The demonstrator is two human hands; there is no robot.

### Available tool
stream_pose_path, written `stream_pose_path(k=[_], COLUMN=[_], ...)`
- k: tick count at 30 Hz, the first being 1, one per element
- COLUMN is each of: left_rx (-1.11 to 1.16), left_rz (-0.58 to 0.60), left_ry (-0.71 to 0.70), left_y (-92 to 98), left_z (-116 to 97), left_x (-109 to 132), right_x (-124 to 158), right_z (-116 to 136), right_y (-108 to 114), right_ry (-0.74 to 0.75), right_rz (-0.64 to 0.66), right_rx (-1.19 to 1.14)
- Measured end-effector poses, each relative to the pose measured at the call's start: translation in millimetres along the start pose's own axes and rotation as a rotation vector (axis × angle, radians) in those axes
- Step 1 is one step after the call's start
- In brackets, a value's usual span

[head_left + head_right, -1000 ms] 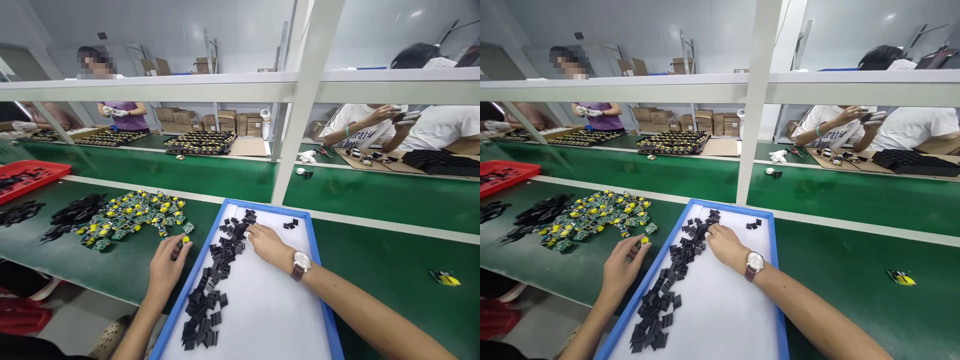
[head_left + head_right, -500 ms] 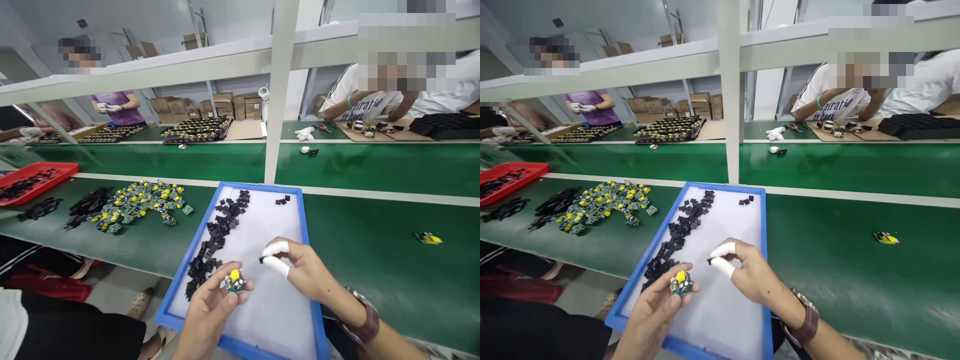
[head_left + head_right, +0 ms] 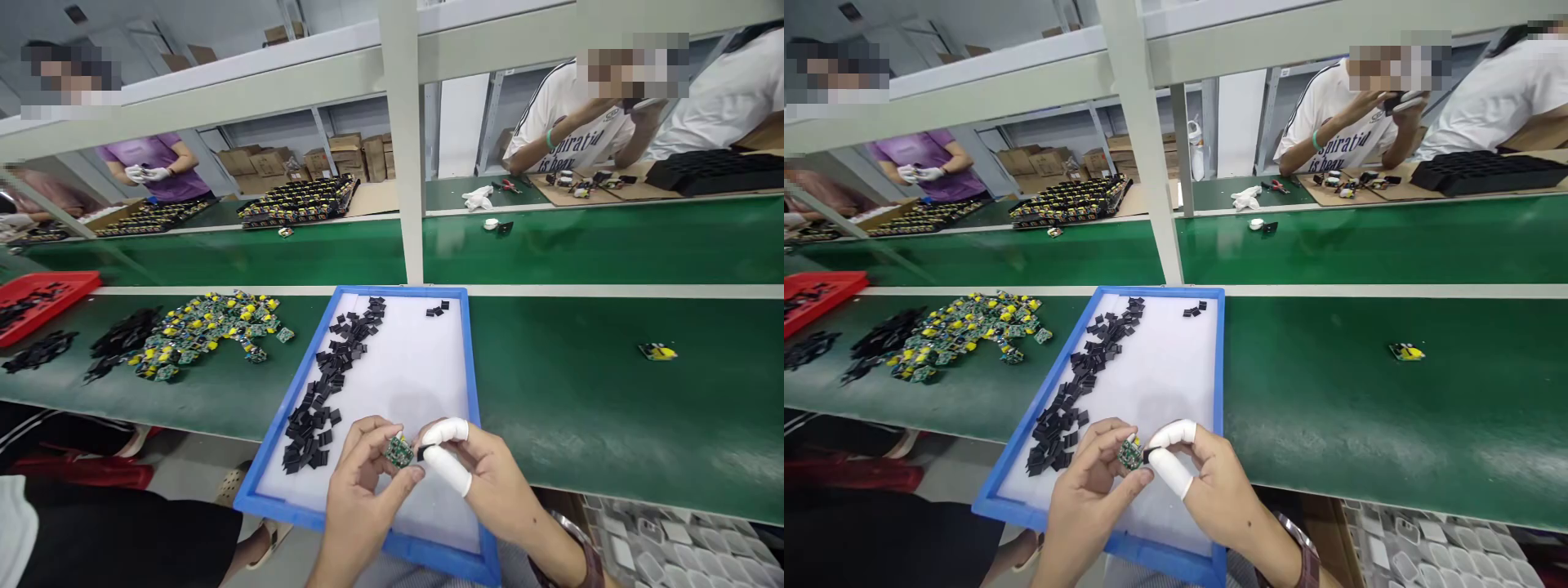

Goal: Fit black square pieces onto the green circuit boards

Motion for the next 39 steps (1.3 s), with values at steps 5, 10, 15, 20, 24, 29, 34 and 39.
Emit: stream_pose_path(k=[5,10,15,20,24,29,34,39], left_rx=[0.087,0.049,0.075,0.231,0.302,0.39,0.19,0.193], left_rz=[0.1,0.078,0.105,0.148,0.212,0.142,0.097,0.118], left_ry=[0.138,0.066,0.036,0.167,0.155,0.092,-0.118,-0.066], left_y=[-4.3,-1.2,-2.7,-2.4,-1.0,5.8,5.8,3.2], left_z=[9.2,7.5,6.5,10.7,8.3,13.2,5.4,10.6], left_x=[10.2,8.1,10.2,14.1,16.2,16.1,11.3,8.1], right_x=[1.5,4.8,8.7,13.5,18.2,20.1,21.5,21.3], right_z=[-5.1,-2.1,-1.0,-1.8,-2.6,9.8,16.7,16.1], right_y=[9.3,4.6,2.7,5.5,5.2,-3.7,-10.2,-14.9], right_ry=[0.003,0.06,0.082,0.087,0.051,0.089,0.036,0.061], right_rz=[-0.12,-0.112,-0.099,-0.106,-0.133,-0.06,-0.058,-0.048], right_rx=[0.013,0.007,0.082,0.19,0.203,0.083,0.035,0.024])
Point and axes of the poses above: each hand's wrist, its own x-axis away from the middle knuckle, its own y-axis out of the back of the hand, z = x × y, the point moved 5 cm from there along -x, towards the middle knuckle, and after that the axes turned 9 degrees about y, right-handed, at the moved point
